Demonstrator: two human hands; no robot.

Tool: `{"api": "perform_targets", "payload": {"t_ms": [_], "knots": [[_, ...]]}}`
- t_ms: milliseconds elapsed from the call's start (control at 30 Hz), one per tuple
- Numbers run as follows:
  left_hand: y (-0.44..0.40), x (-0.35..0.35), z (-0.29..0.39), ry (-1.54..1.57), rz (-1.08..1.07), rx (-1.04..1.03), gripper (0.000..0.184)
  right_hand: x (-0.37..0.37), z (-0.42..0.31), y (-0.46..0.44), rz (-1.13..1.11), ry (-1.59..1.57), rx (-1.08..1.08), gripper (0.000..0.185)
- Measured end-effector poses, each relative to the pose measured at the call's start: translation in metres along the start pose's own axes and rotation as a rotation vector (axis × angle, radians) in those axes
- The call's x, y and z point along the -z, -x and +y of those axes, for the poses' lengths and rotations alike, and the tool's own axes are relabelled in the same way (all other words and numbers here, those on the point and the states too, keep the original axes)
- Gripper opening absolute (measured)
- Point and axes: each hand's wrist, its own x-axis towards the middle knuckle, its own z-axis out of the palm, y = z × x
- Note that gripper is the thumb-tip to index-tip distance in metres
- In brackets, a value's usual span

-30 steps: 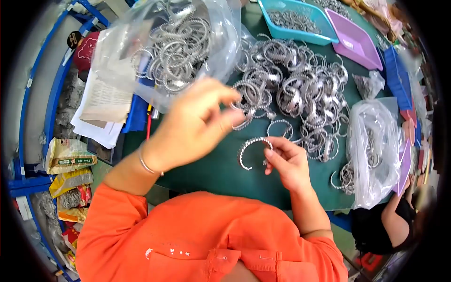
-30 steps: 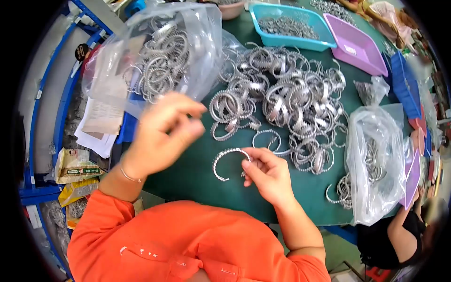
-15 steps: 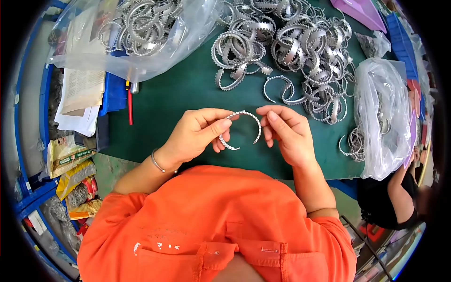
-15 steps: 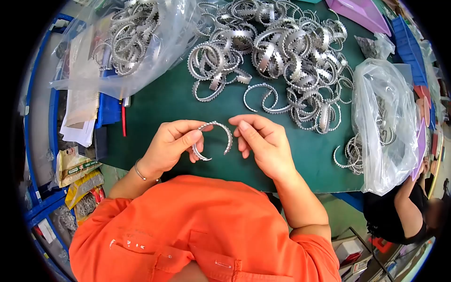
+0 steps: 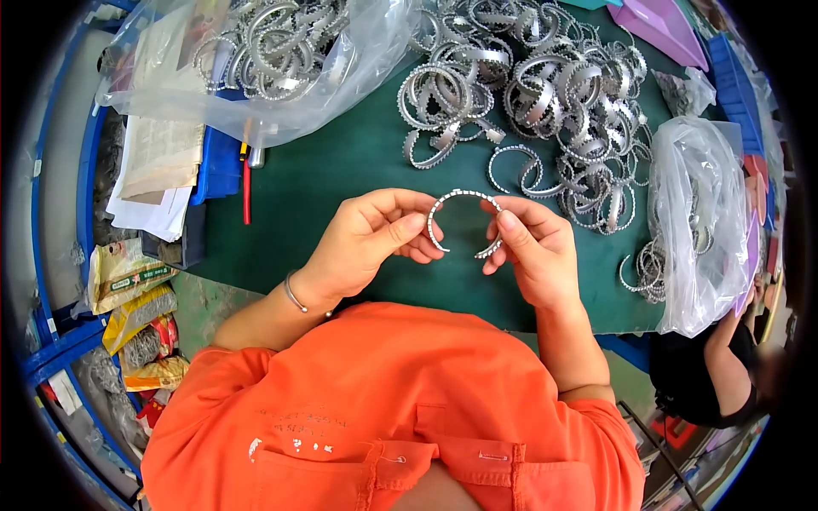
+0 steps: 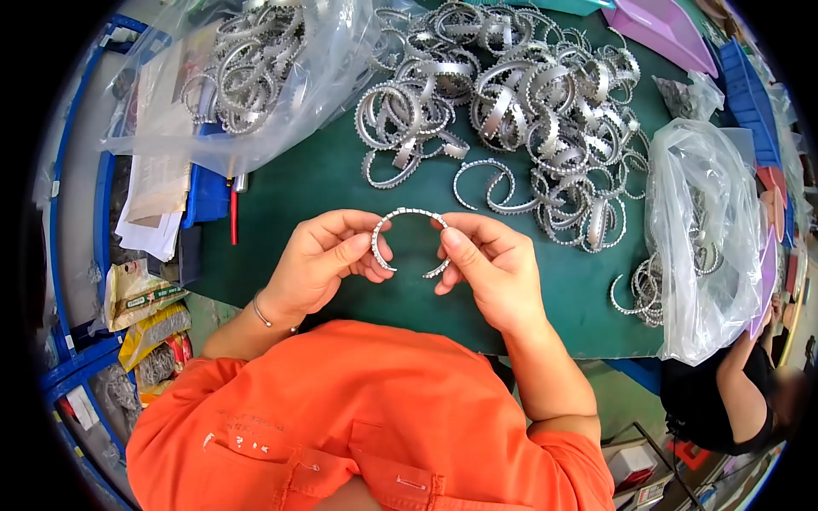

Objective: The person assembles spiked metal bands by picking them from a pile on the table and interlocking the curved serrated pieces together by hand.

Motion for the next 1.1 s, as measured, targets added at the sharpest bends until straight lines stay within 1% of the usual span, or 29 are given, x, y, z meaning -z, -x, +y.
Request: {"api": "perform_targets", "payload": {"t_ms": [300, 533, 633, 700, 733, 800, 833, 867, 933, 967, 1000, 1033, 1067, 1100], "knots": [[0.000, 0.001, 0.002, 0.121, -0.024, 0.064, 0.026, 0.000, -0.002, 0.002, -0.025, -0.095, -0.020, 0.022], [0.000, 0.002, 0.002, 0.121, -0.030, 0.065, 0.026, -0.001, -0.004, 0.003, -0.041, -0.091, 0.018, 0.022], [0.000, 0.006, 0.000, 0.116, -0.049, 0.031, 0.023, 0.000, -0.003, 0.002, -0.061, -0.044, -0.021, 0.019], [0.000, 0.007, 0.001, 0.082, -0.074, 0.001, 0.019, -0.005, 0.005, 0.000, 0.071, 0.332, 0.255, 0.016], [0.000, 0.005, 0.001, 0.081, -0.074, 0.000, 0.019, -0.005, 0.006, -0.001, 0.097, 0.509, 0.396, 0.013], [0.001, -0.005, 0.002, -0.117, -0.014, -0.089, 0.016, -0.009, 0.001, 0.002, -0.026, 0.500, 0.395, 0.010], [0.002, -0.009, 0.001, -0.093, -0.021, -0.088, 0.017, -0.011, 0.005, 0.001, -0.096, 0.481, 0.356, 0.009], [0.001, -0.011, -0.004, -0.091, -0.043, -0.121, 0.016, -0.018, 0.008, 0.004, -0.140, 0.292, 0.251, 0.011], [0.001, -0.014, -0.003, -0.157, -0.046, -0.172, 0.015, -0.021, 0.011, 0.003, -0.141, 0.157, 0.184, 0.014], [0.000, -0.010, -0.003, -0.333, -0.039, -0.248, 0.015, -0.018, 0.011, 0.001, -0.146, 0.160, 0.189, 0.014], [0.000, -0.008, -0.001, -0.332, -0.036, -0.253, 0.015, -0.014, 0.010, -0.001, -0.143, 0.091, 0.110, 0.015], [0.001, -0.005, 0.000, -0.285, -0.033, -0.210, 0.016, -0.010, 0.010, -0.002, -0.138, 0.022, 0.029, 0.017], [0.001, -0.004, 0.000, -0.239, -0.031, -0.165, 0.016, -0.008, 0.010, -0.003, -0.161, -0.064, 0.004, 0.017], [-0.001, -0.004, -0.004, -0.300, 0.016, -0.276, 0.019, -0.007, 0.010, -0.003, -0.183, -0.194, -0.032, 0.017]]}}
